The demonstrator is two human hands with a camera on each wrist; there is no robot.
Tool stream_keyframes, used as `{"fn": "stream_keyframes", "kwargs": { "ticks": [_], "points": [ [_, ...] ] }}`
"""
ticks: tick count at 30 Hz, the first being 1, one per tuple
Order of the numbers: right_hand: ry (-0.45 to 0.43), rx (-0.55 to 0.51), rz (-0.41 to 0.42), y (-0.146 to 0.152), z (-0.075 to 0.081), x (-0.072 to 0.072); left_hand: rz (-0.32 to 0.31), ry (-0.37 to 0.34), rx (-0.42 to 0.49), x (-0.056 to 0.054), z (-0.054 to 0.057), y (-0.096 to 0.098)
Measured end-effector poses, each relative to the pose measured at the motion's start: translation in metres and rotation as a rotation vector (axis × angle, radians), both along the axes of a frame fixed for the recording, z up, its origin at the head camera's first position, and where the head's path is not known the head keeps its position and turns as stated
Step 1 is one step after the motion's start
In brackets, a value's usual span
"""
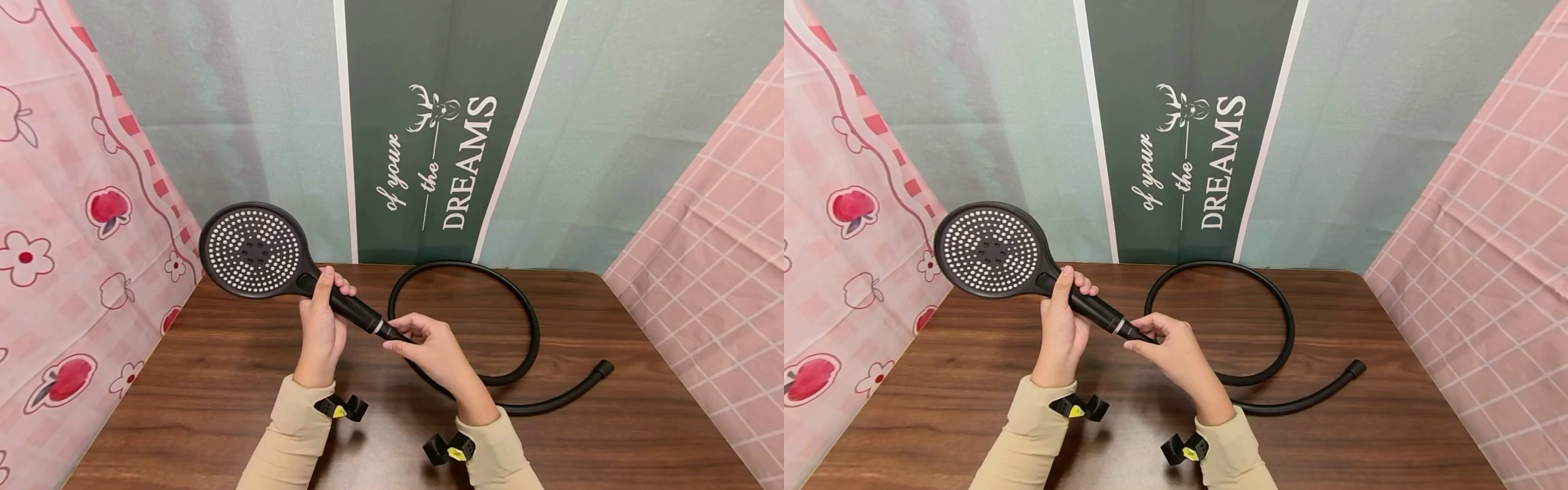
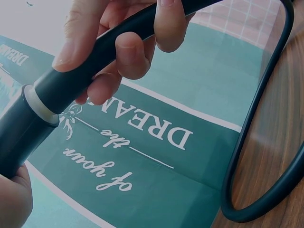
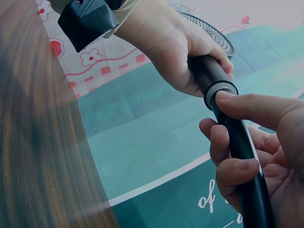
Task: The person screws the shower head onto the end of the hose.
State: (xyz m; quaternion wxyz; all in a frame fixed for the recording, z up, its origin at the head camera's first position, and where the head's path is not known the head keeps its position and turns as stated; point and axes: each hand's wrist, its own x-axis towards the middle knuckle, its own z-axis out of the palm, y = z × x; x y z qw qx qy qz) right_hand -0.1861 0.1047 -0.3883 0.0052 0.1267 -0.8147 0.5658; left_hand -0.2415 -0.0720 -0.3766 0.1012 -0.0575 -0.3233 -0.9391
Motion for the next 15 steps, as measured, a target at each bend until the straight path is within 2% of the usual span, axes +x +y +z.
{"fn": "stream_keyframes", "kwargs": {
  "ticks": [15],
  "points": [
    [-0.007,0.002,-0.007,0.0001,0.0013,0.0007,0.004,-0.003,0.000,-0.0005,-0.0002,0.0001]
  ]
}}
